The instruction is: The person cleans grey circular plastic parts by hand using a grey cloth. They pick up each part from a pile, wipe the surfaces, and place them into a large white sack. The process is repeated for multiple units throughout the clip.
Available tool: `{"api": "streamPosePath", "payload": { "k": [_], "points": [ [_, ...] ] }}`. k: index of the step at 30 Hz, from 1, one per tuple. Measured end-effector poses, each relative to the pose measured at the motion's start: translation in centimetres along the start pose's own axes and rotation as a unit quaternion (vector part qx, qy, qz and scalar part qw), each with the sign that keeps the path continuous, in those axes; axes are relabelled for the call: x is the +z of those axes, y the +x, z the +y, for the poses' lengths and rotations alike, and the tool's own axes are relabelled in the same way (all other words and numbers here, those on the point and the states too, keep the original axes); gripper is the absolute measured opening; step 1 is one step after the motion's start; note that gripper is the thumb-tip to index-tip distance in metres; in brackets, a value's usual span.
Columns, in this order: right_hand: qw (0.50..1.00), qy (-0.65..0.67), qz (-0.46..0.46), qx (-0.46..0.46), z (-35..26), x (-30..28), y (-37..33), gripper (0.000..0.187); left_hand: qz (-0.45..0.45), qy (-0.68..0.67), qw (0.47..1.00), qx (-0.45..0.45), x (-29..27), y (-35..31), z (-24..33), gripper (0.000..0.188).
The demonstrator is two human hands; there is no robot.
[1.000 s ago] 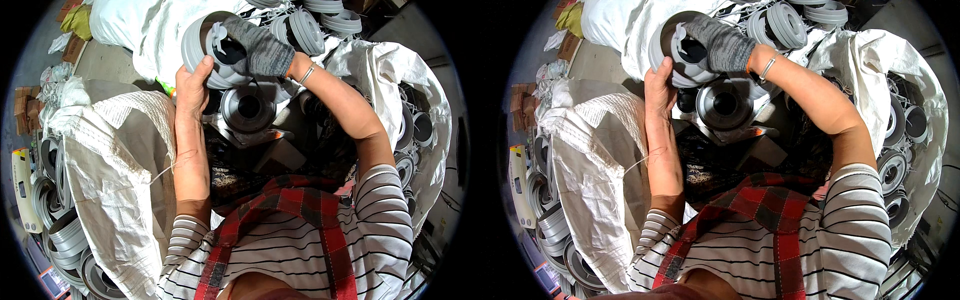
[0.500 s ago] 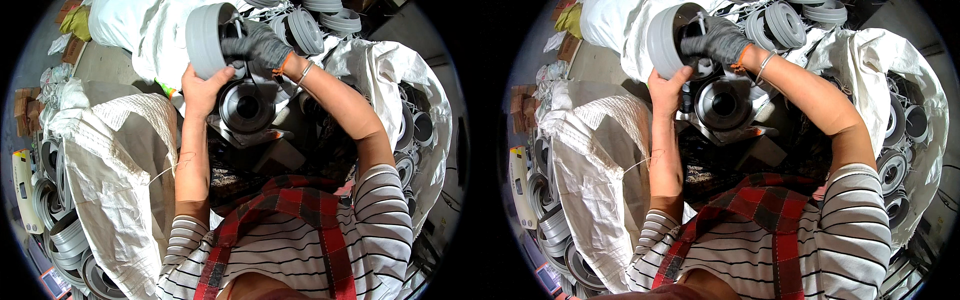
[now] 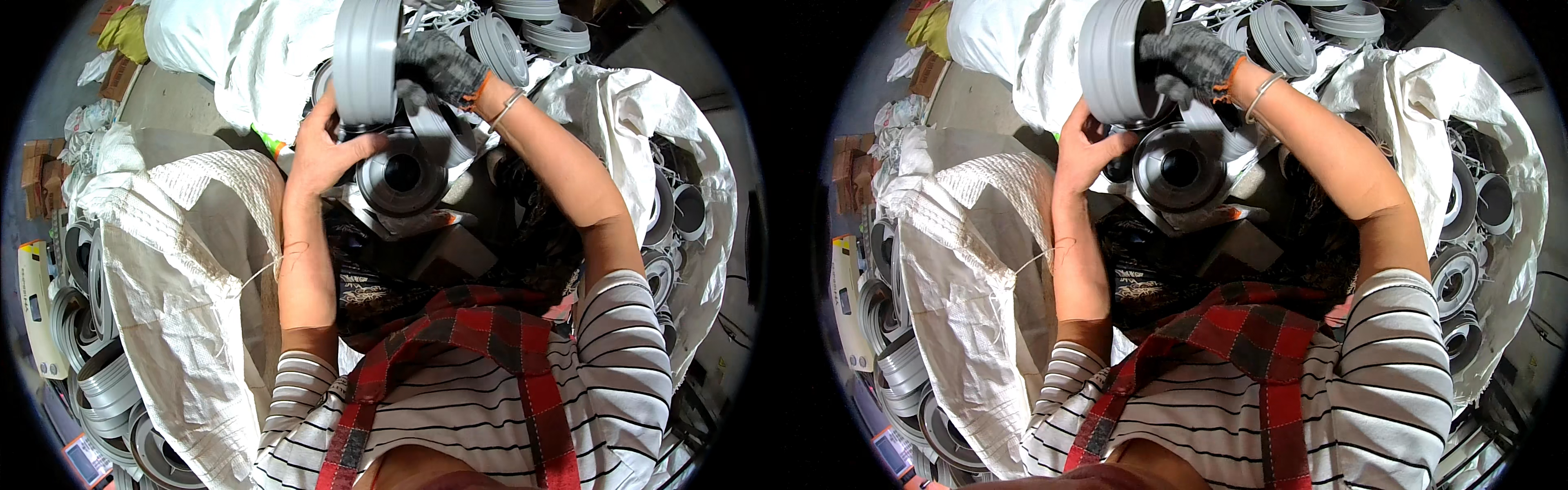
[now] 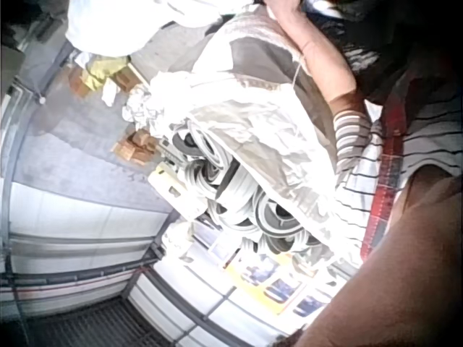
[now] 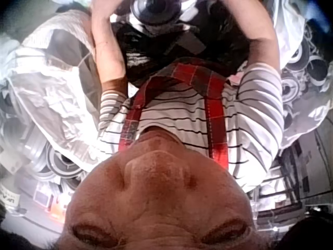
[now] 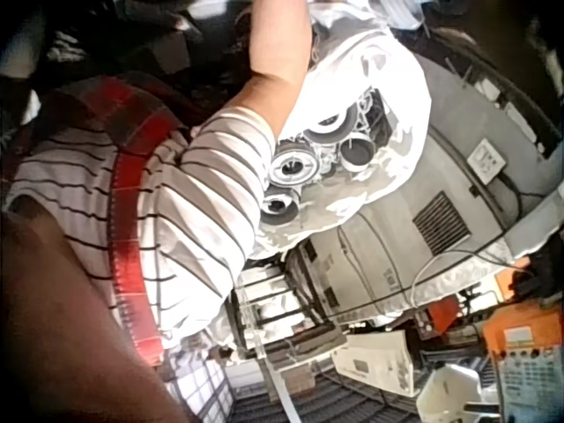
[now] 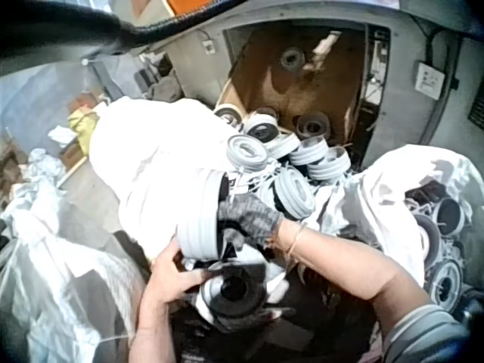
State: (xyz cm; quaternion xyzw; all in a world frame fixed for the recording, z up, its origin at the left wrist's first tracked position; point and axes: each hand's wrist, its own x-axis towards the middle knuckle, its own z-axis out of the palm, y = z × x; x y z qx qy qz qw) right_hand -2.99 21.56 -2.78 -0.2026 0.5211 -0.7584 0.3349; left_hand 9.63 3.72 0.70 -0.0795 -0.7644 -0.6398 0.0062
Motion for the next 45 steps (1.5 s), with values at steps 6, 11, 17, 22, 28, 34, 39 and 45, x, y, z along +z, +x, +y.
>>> {"api": "streamPosePath", "payload": {
  "k": [6,11,17,22,28,34,39,45],
  "points": [
    [0.968,-0.121,-0.068,-0.210,0.6,-1.3,2.3,0.051,0.068,0.302,0.940,0.143,0.5,1.9,-0.8,0.065],
    [0.904,-0.331,0.258,-0.078,-4.7,-4.8,2.6,0.048,0.258,0.349,0.891,0.136,-1.6,3.7,-2.3,0.066],
    [0.660,-0.660,0.304,0.192,1.8,-12.9,2.5,0.051,0.290,0.153,0.945,0.005,-3.4,2.3,-3.2,0.057],
    [0.611,-0.713,0.301,0.165,3.7,-14.6,2.6,0.045,0.327,0.085,0.941,-0.020,-4.5,1.3,-3.2,0.050],
    [0.815,-0.407,0.386,-0.143,-2.1,-9.7,3.8,0.037,0.266,-0.168,0.946,-0.075,-3.2,1.4,-2.0,0.047],
    [0.980,0.084,0.173,-0.049,0.6,-2.2,5.5,0.029,0.145,-0.460,0.875,-0.034,-3.2,1.1,-0.8,0.050],
    [0.964,-0.251,0.066,-0.057,3.8,3.1,5.8,0.025,0.418,-0.346,0.835,0.092,-4.9,1.0,-1.8,0.037],
    [0.634,-0.734,-0.228,-0.088,10.1,10.4,5.6,0.023,0.408,-0.327,0.838,0.156,-4.9,0.8,-1.3,0.028]
  ]
}}
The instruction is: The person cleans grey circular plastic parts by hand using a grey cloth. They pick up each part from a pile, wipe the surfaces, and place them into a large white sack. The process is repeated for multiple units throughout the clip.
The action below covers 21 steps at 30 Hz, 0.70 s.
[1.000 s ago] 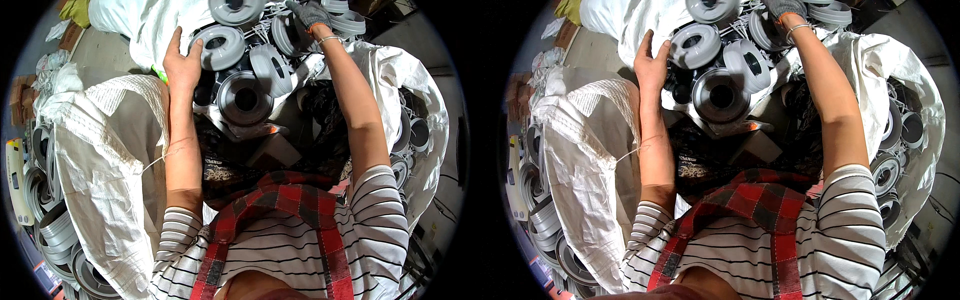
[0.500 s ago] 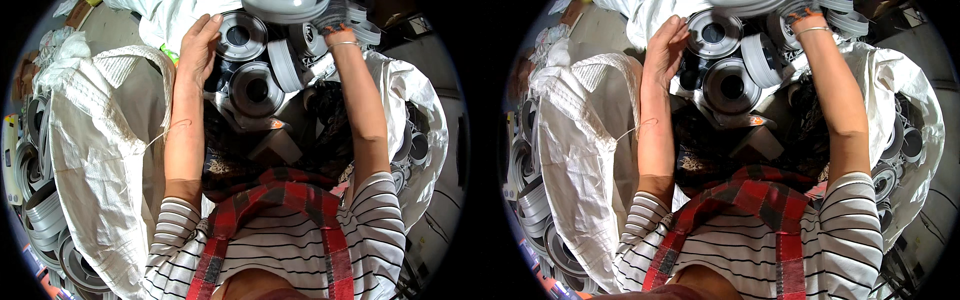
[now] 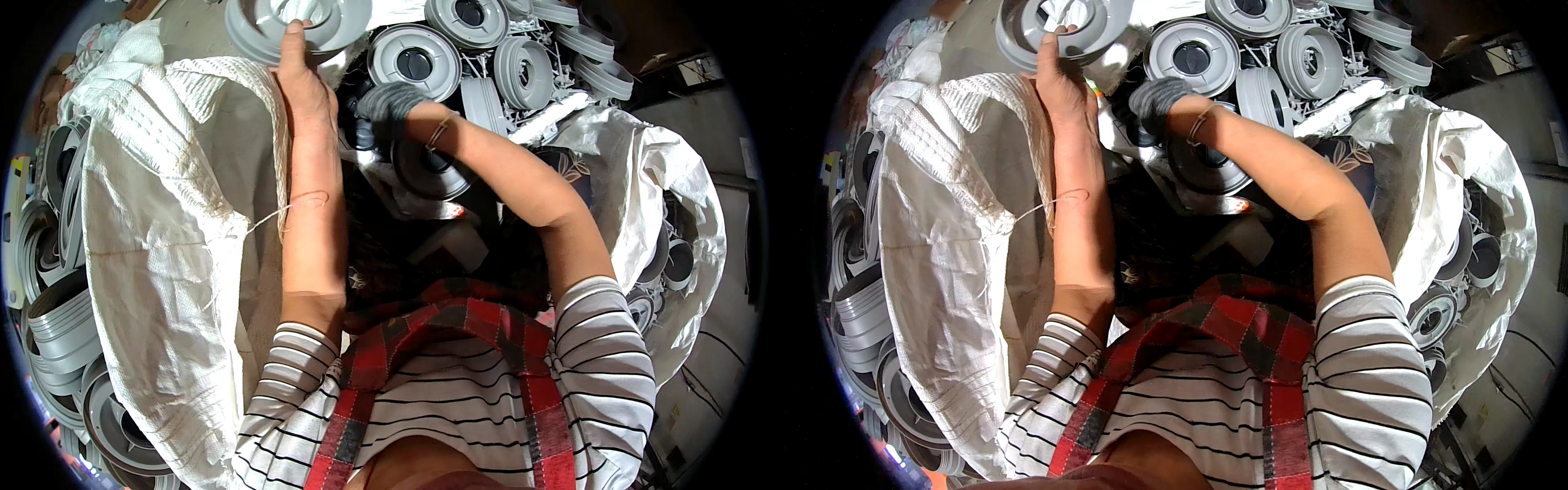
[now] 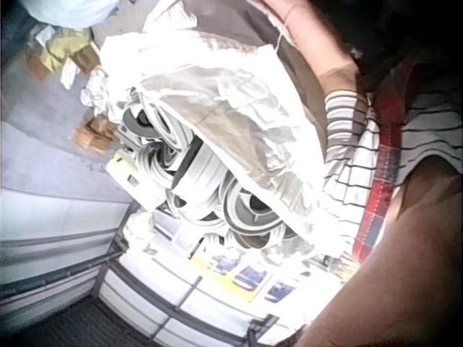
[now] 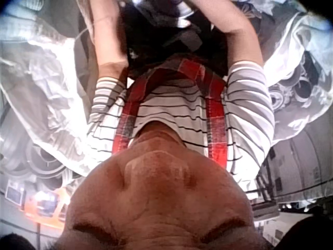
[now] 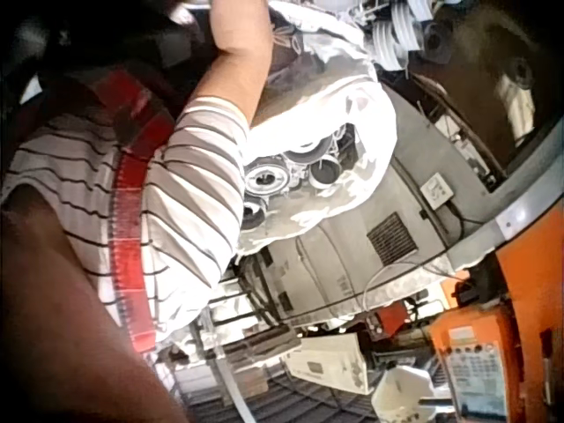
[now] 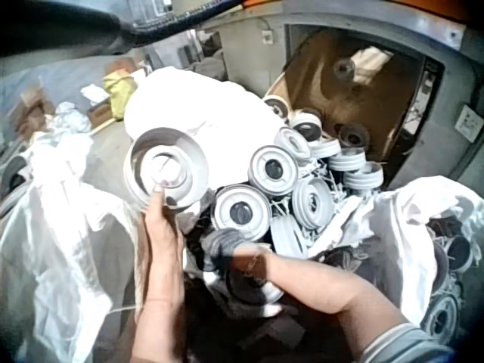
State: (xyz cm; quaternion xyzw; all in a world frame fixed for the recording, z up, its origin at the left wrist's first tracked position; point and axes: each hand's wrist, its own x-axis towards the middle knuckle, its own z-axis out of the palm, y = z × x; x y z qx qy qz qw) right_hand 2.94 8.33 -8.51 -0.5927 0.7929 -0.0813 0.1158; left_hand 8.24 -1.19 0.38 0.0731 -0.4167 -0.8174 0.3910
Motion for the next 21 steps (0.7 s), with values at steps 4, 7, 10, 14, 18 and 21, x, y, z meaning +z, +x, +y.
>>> {"api": "streamPosePath", "payload": {
  "k": [4,7,10,14,18,21],
  "points": [
    [0.996,-0.067,-0.045,0.036,-2.5,0.6,0.5,0.024,0.008,0.046,0.999,0.024,0.3,-0.5,0.1,0.036],
    [0.995,-0.081,-0.052,0.018,-2.6,0.6,0.9,0.023,-0.002,0.104,0.994,0.022,0.0,-0.6,0.2,0.050],
    [0.992,-0.077,-0.101,-0.003,-2.3,-0.1,1.0,0.023,-0.016,0.134,0.991,0.004,-1.6,0.3,-0.8,0.041],
    [0.997,-0.017,-0.059,-0.051,1.1,-1.9,1.8,0.021,0.005,0.143,0.989,-0.026,-0.9,0.0,-0.6,0.046],
    [0.940,0.234,0.235,-0.080,4.3,-6.8,-2.8,0.026,0.010,0.131,0.991,0.009,-0.7,-0.5,0.1,0.048],
    [0.848,0.442,0.238,0.170,4.8,-11.0,-6.6,0.032,-0.008,0.144,0.989,-0.032,0.7,-1.6,1.1,0.045]
  ]
}}
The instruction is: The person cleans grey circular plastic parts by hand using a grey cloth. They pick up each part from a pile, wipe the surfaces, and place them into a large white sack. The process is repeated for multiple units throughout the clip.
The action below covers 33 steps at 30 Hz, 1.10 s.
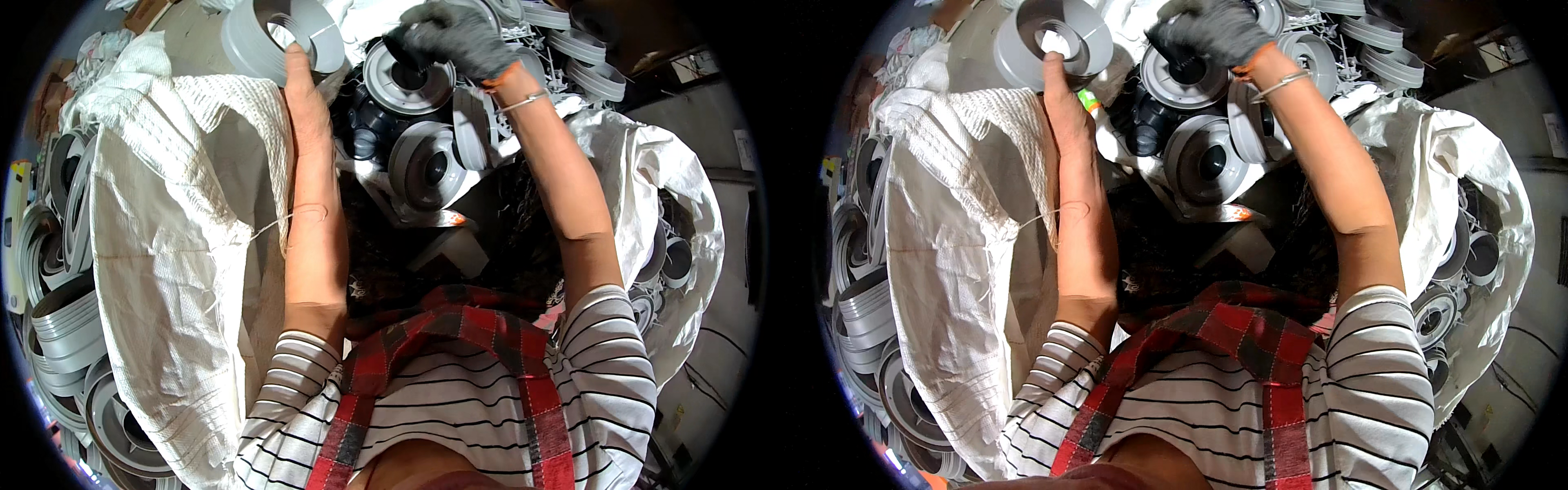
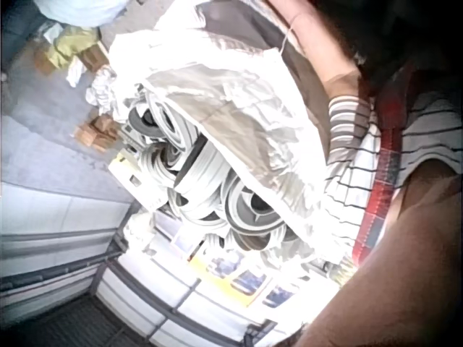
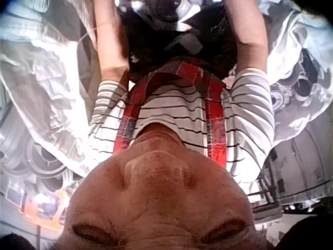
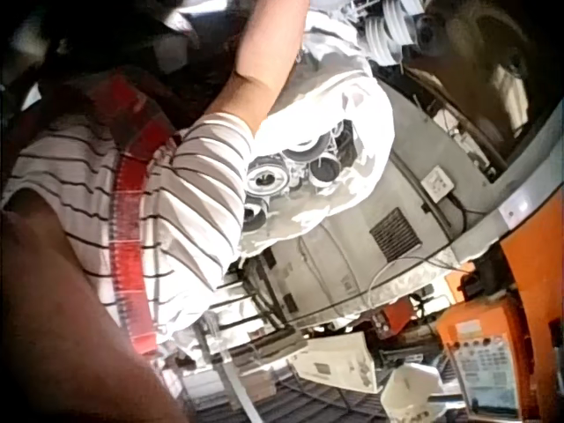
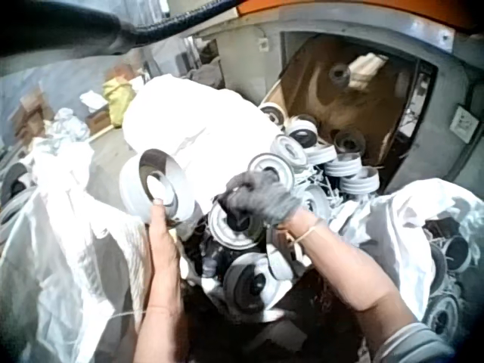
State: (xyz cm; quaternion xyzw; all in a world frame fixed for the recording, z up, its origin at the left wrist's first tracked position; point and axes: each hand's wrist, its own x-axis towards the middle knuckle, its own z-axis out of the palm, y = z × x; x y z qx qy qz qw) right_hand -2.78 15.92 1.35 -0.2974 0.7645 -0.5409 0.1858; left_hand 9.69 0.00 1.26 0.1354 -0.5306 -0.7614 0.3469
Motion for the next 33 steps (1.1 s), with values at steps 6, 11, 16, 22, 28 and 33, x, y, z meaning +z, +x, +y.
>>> {"api": "streamPosePath", "payload": {
  "k": [6,11,16,22,28,33],
  "points": [
    [0.947,0.235,0.007,-0.217,2.9,-1.0,-0.2,0.041,-0.059,-0.221,0.943,-0.242,0.4,-0.5,-1.7,0.038],
    [0.966,-0.177,0.141,-0.123,2.3,0.0,-0.5,0.031,-0.134,-0.282,0.913,-0.262,1.0,-1.4,-2.1,0.043],
    [0.930,-0.285,0.125,-0.196,2.6,1.0,-1.7,0.049,-0.150,-0.157,0.948,-0.234,1.4,-2.2,-2.0,0.043],
    [0.989,-0.122,-0.002,-0.084,0.6,0.0,-2.4,0.059,-0.178,-0.036,0.962,-0.206,0.8,-2.2,-2.0,0.041],
    [0.918,-0.310,0.060,-0.238,1.5,0.7,-3.2,0.070,-0.182,0.004,0.957,-0.225,0.6,-1.9,-2.0,0.047],
    [0.921,-0.297,0.058,-0.243,1.5,0.5,-3.6,0.065,-0.226,-0.010,0.943,-0.243,0.4,-1.9,-1.5,0.052]
  ]
}}
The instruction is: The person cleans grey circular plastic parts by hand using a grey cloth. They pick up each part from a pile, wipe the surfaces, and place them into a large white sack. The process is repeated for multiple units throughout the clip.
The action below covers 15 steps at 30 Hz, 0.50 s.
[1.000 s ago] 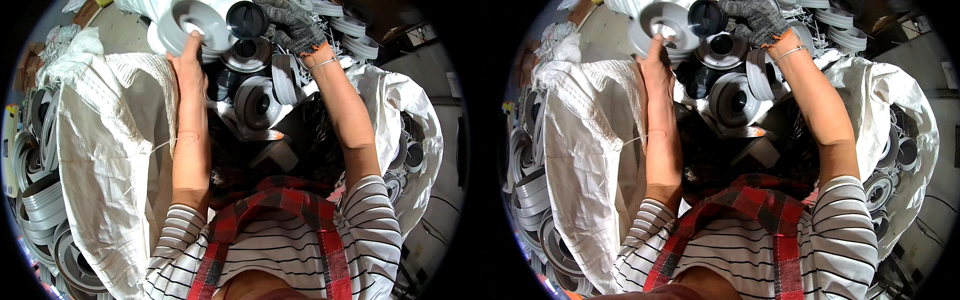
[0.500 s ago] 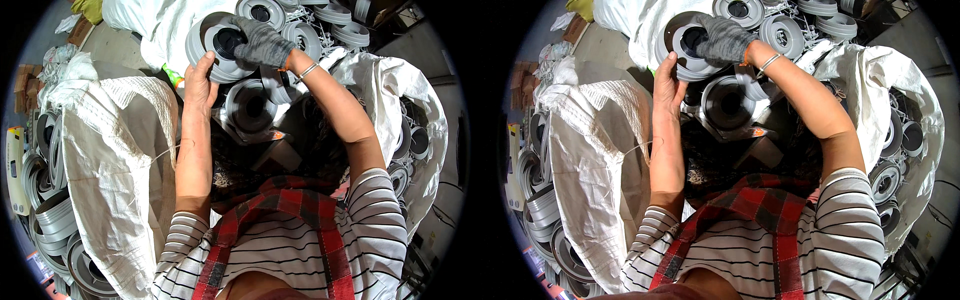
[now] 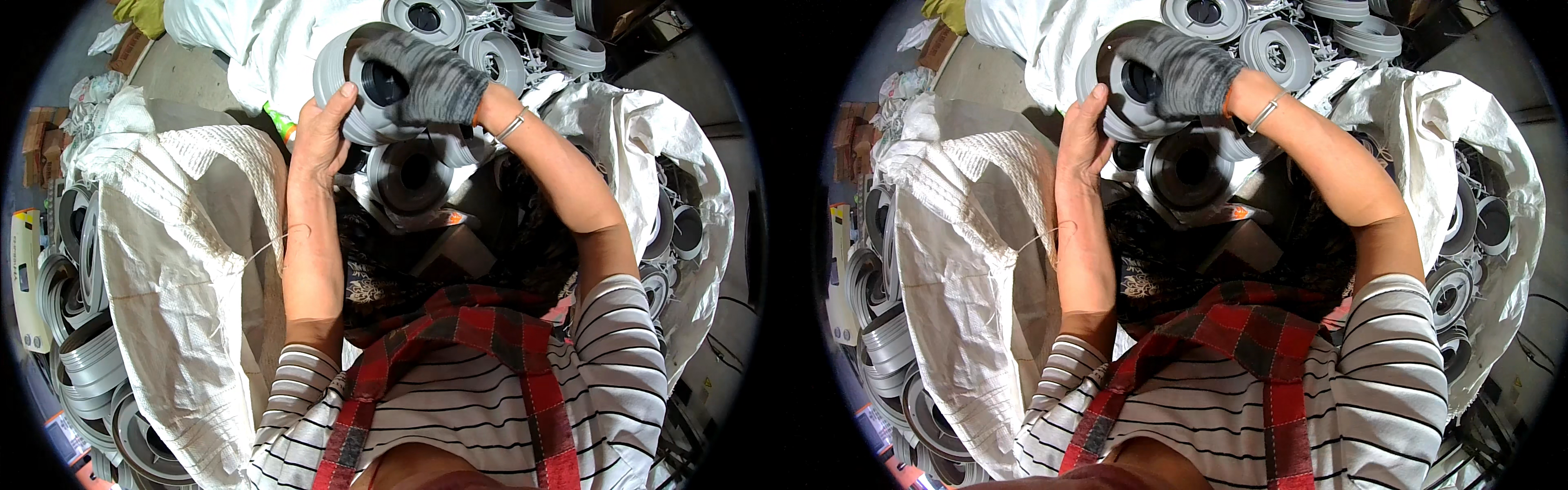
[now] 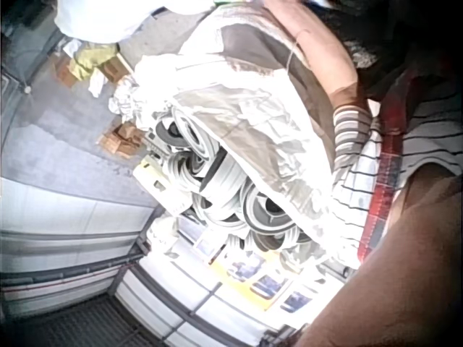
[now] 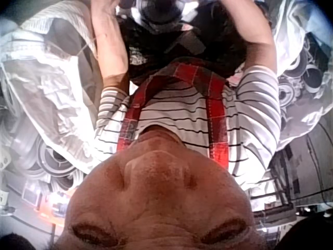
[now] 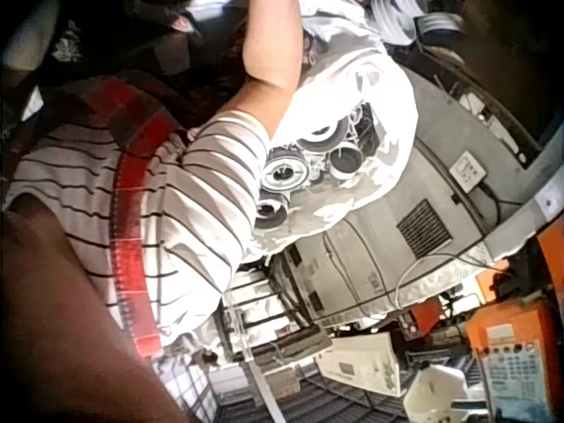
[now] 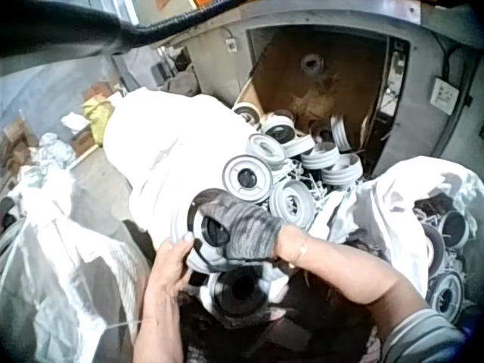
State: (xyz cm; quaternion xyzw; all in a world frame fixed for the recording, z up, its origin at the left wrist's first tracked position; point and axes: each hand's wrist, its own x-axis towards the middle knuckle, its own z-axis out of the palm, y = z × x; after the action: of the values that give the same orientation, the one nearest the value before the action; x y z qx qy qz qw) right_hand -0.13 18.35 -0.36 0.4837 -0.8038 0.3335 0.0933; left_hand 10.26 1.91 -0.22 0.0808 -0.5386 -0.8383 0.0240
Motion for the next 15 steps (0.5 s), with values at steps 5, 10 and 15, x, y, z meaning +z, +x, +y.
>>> {"api": "streamPosePath", "payload": {
  "k": [5,10,15],
  "points": [
    [0.858,0.409,-0.051,0.306,0.5,0.2,0.1,0.059,0.008,0.196,0.979,0.057,0.2,-0.2,-1.7,0.048],
    [0.540,0.819,-0.037,0.192,3.9,1.1,-1.7,0.036,-0.057,0.499,0.836,0.223,1.4,-0.2,-1.0,0.064],
    [0.591,0.753,0.019,0.289,1.8,-1.0,-1.6,0.037,-0.095,0.492,0.831,0.240,0.8,-0.1,-0.9,0.074]
  ]
}}
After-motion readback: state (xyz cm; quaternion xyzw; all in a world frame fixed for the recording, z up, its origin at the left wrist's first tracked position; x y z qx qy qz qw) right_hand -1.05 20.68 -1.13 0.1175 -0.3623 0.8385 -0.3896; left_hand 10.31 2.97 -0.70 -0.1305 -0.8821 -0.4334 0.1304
